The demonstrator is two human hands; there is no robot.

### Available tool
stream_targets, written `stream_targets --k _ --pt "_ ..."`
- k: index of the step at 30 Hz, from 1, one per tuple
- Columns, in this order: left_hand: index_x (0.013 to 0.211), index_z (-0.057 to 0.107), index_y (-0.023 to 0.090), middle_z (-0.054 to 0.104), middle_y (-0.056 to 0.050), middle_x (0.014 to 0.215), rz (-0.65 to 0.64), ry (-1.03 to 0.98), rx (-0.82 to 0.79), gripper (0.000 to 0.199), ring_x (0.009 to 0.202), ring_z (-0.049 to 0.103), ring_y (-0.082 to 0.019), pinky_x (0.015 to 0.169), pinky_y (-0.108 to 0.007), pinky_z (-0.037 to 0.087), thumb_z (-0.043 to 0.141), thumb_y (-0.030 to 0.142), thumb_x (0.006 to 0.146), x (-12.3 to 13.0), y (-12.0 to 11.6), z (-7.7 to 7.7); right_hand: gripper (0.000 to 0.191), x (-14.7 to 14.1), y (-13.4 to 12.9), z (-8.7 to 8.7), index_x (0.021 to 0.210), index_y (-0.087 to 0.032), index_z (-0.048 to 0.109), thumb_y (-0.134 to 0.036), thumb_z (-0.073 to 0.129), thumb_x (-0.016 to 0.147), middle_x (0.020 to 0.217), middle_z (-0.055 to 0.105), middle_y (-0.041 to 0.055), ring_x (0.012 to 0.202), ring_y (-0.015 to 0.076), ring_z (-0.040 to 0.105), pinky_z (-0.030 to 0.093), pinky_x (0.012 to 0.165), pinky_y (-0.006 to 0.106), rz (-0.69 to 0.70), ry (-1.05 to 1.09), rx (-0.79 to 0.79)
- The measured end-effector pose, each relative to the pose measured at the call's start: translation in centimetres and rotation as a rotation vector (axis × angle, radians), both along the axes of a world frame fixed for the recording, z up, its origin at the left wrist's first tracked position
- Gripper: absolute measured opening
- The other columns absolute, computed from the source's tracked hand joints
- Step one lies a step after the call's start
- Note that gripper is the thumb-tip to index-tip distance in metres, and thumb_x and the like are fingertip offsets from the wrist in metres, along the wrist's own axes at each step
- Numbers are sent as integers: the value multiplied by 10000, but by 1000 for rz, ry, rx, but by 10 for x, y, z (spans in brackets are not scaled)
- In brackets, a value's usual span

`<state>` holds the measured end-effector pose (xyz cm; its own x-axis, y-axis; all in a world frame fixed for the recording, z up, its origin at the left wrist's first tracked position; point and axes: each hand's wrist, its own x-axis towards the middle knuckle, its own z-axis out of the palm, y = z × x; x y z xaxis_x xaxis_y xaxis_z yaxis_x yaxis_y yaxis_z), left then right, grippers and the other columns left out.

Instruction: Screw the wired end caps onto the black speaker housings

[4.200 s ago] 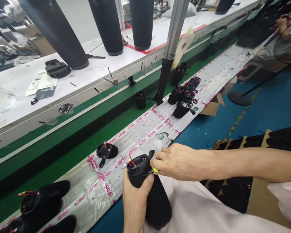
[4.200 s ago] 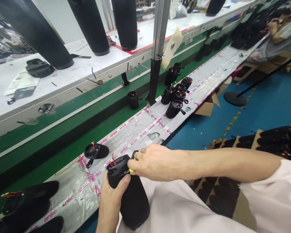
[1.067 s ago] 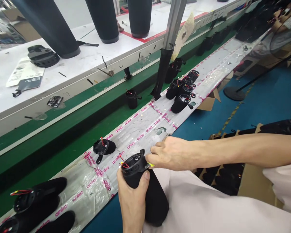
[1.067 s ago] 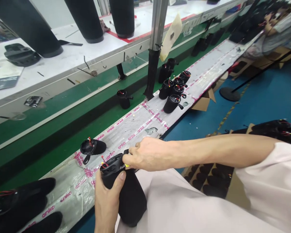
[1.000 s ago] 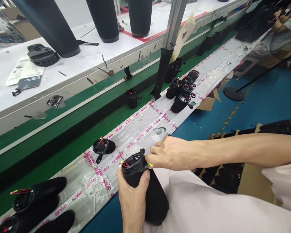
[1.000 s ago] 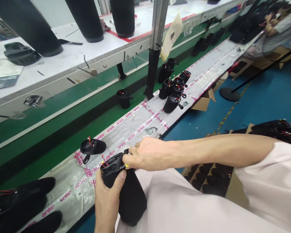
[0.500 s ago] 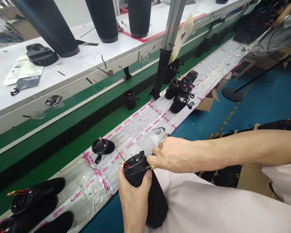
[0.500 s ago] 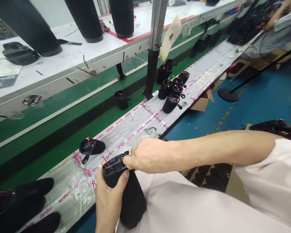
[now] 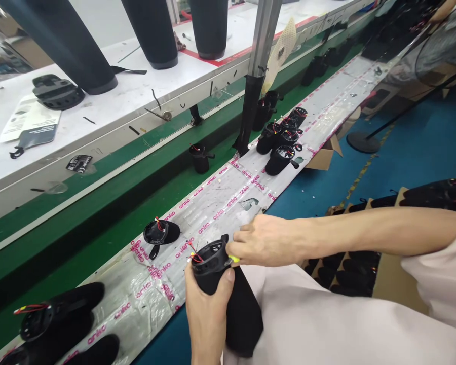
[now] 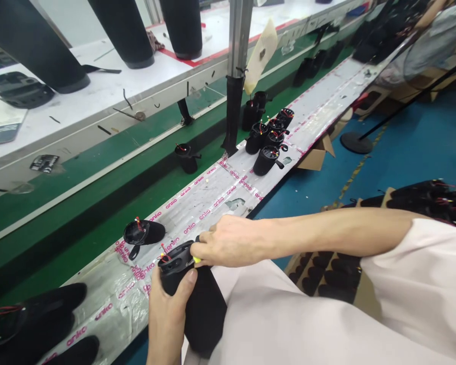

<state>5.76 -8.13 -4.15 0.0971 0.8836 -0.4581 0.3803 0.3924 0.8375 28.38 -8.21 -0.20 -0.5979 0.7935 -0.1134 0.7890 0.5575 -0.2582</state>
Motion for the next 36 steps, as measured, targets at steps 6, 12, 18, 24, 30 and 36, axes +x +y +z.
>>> stream_targets --k 6,12,18,24,30,36 --pt "1362 642 210 790 -120 1234 81 -141 -70 738 1300 712 -398 1129 -529 540 848 626 789 -7 3 -18 286 14 -1 5 1092 -176 623 -425 515 1182 882 742 32 693 165 650 250 563 324 -241 114 -16" --pt "1349 643 205 765 -154 1317 33 -67 6 722 1325 691 -413 1157 -555 503 817 636 796 0 0 -9 311 -4 -7 8 1049 -174 626 -421 496 1186 848 726 41 631 173 621 168 536 348 -102 -44 -20" --pt "1484 553 164 694 -229 1439 -27 110 22 810 1406 619 -467 1171 -628 450 754 596 829 7 -2 11 266 -9 -3 10 1047 -179 609 -350 463 1189 840 687 33 599 160 572 138 517 358 -30 -118 -2" --pt "1539 523 174 610 -237 1573 -63 73 25 826 1530 507 -457 1237 -618 362 713 580 844 5 -4 13 275 -8 -2 14 1014 -185 596 -359 471 1186 789 653 20 583 159 547 139 508 344 -7 -133 38" --pt "1498 583 208 709 -175 1452 -61 23 8 771 1419 612 -428 1179 -567 420 738 581 841 4 -2 13 273 -9 -3 12 999 -185 600 -359 495 1181 811 673 27 624 167 589 147 513 351 -15 -140 30" --pt "1334 689 207 791 -142 1299 -23 -76 38 694 1279 703 -421 1088 -528 504 853 538 746 4 1 7 296 -8 -3 15 1006 -182 606 -368 471 1191 813 681 26 626 164 589 174 536 347 -20 -92 -5"
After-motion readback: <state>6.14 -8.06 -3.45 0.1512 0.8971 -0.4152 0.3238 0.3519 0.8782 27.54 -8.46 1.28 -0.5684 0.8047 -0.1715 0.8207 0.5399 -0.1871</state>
